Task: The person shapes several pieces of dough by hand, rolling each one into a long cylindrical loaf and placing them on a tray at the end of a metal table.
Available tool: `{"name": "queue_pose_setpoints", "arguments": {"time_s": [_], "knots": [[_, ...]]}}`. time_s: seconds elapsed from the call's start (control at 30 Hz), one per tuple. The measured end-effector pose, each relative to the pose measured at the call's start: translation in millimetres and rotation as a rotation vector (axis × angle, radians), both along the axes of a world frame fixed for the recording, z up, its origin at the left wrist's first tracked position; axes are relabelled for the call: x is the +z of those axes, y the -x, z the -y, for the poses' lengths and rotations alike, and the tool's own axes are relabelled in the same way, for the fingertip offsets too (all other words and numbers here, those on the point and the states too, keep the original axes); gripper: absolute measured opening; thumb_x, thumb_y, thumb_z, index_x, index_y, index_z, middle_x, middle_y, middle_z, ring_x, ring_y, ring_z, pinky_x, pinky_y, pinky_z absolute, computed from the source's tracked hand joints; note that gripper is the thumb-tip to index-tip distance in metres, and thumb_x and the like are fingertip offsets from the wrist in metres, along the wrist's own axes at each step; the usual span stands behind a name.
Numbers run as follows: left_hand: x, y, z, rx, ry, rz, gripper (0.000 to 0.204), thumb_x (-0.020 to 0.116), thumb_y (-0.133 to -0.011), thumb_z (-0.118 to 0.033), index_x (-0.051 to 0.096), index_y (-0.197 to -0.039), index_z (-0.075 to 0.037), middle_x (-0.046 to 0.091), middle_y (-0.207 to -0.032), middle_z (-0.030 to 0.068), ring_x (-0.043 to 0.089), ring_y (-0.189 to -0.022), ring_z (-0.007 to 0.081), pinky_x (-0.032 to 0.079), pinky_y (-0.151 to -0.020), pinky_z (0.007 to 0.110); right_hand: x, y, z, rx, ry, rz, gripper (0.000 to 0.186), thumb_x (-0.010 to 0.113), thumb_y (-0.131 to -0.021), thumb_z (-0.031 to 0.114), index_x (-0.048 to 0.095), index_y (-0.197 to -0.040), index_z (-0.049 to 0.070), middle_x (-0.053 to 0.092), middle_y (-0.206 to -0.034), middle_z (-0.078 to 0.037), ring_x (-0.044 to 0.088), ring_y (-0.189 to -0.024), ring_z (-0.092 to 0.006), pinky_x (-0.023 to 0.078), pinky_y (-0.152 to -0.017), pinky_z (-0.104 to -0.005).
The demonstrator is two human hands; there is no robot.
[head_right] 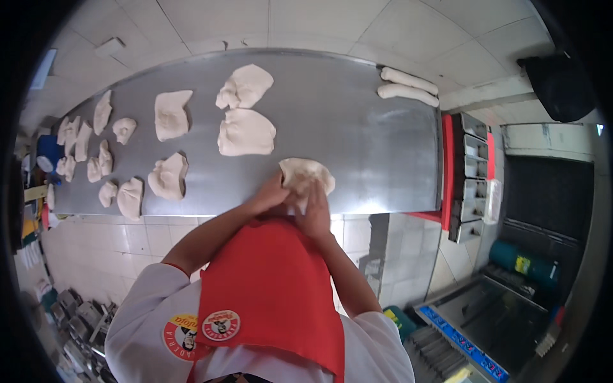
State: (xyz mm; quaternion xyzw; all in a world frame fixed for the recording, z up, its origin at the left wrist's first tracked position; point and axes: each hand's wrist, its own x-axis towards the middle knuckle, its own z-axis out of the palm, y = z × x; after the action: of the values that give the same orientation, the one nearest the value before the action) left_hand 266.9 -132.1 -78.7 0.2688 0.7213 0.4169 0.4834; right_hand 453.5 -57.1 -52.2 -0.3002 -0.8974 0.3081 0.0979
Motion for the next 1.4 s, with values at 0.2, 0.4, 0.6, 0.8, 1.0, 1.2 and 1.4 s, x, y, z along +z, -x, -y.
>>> {"name": "queue_pose_setpoints", "arguments": {"time_s": [0.2, 0.4, 0.6, 0.8, 1.0, 1.2, 1.4], "knots": [[-35.5, 8.1, 36.6, 0.003, 0.051, -0.370, 0.054, 0.076, -0.095, -0.027, 0.058, -0.138, 0.000, 0.068, -0.130, 0.0279, 0.069, -0.116, 0.0480, 0.056, -0.098, 0.053, 18.8, 55.2, 4.2, 0.194, -0.210, 0.495, 0.112, 0.086, -0.080, 0.054, 0.032, -0.170, 0.015, 0.021, -0.177, -0.027, 0.030, -0.158, -0.0539, 0.030, -0.121, -0.0722], [1.6, 25.0, -0.1, 0.087, -0.049, -0.565, 0.049, 0.077, -0.093, -0.029, 0.060, -0.131, -0.005, 0.056, -0.141, 0.0199, 0.060, -0.128, 0.0423, 0.050, -0.102, 0.058, 2.0, 38.8, -45.5, -0.106, 0.253, 0.203, 0.079, 0.086, -0.087, 0.034, 0.054, -0.157, 0.017, 0.045, -0.162, -0.026, 0.061, -0.132, -0.0431, 0.053, -0.105, -0.0502], [9.5, 28.6, -52.2, -0.312, -0.406, -0.953, 0.057, 0.078, -0.092, -0.027, 0.061, -0.145, -0.014, 0.059, -0.142, 0.0082, 0.053, -0.137, 0.0309, 0.041, -0.112, 0.055, -27.7, 17.9, -64.2, -0.573, -0.152, 0.051, 0.056, 0.082, -0.090, 0.025, 0.064, -0.136, 0.001, 0.066, -0.116, -0.025, 0.066, -0.108, -0.0430, 0.056, -0.093, -0.0509], [-6.6, 29.7, -96.4, -0.667, -0.362, -0.759, 0.044, 0.069, -0.102, -0.032, 0.067, -0.144, -0.020, 0.062, -0.141, 0.0021, 0.056, -0.133, 0.0272, 0.043, -0.108, 0.053, -36.4, 32.0, -51.3, -0.541, -0.212, -0.074, 0.033, 0.076, -0.094, 0.019, 0.062, -0.119, 0.002, 0.063, -0.110, -0.023, 0.062, -0.101, -0.0462, 0.051, -0.087, -0.0539], [0.3, -17.2, -129.9, -0.756, -0.133, -0.815, 0.030, 0.059, -0.108, -0.038, 0.073, -0.115, -0.013, 0.064, -0.134, 0.0042, 0.058, -0.124, 0.0280, 0.044, -0.102, 0.051, -29.8, 17.6, -22.8, -0.538, -0.028, -0.172, 0.044, 0.081, -0.083, 0.013, 0.061, -0.121, 0.003, 0.064, -0.107, -0.020, 0.063, -0.099, -0.0419, 0.051, -0.084, -0.0502], [-5.8, -25.1, -144.4, -0.536, -0.410, -1.085, 0.030, 0.057, -0.108, -0.037, 0.073, -0.114, -0.013, 0.065, -0.133, 0.0071, 0.057, -0.126, 0.0265, 0.043, -0.104, 0.050, -33.4, 24.1, -43.9, -0.584, -0.181, 0.056, 0.072, 0.080, -0.090, 0.032, 0.052, -0.149, 0.002, 0.063, -0.122, -0.016, 0.060, -0.118, -0.0377, 0.048, -0.096, -0.0511], [-26.8, 14.6, -123.2, -0.849, -0.527, -0.901, 0.027, 0.060, -0.106, -0.035, 0.073, -0.112, -0.012, 0.066, -0.130, 0.0092, 0.060, -0.121, 0.0268, 0.045, -0.101, 0.048, -33.3, 31.0, 5.9, -0.498, -0.090, -0.036, 0.069, 0.074, -0.096, 0.031, 0.049, -0.153, 0.002, 0.058, -0.138, -0.017, 0.056, -0.126, -0.0402, 0.045, -0.101, -0.0523]]}}
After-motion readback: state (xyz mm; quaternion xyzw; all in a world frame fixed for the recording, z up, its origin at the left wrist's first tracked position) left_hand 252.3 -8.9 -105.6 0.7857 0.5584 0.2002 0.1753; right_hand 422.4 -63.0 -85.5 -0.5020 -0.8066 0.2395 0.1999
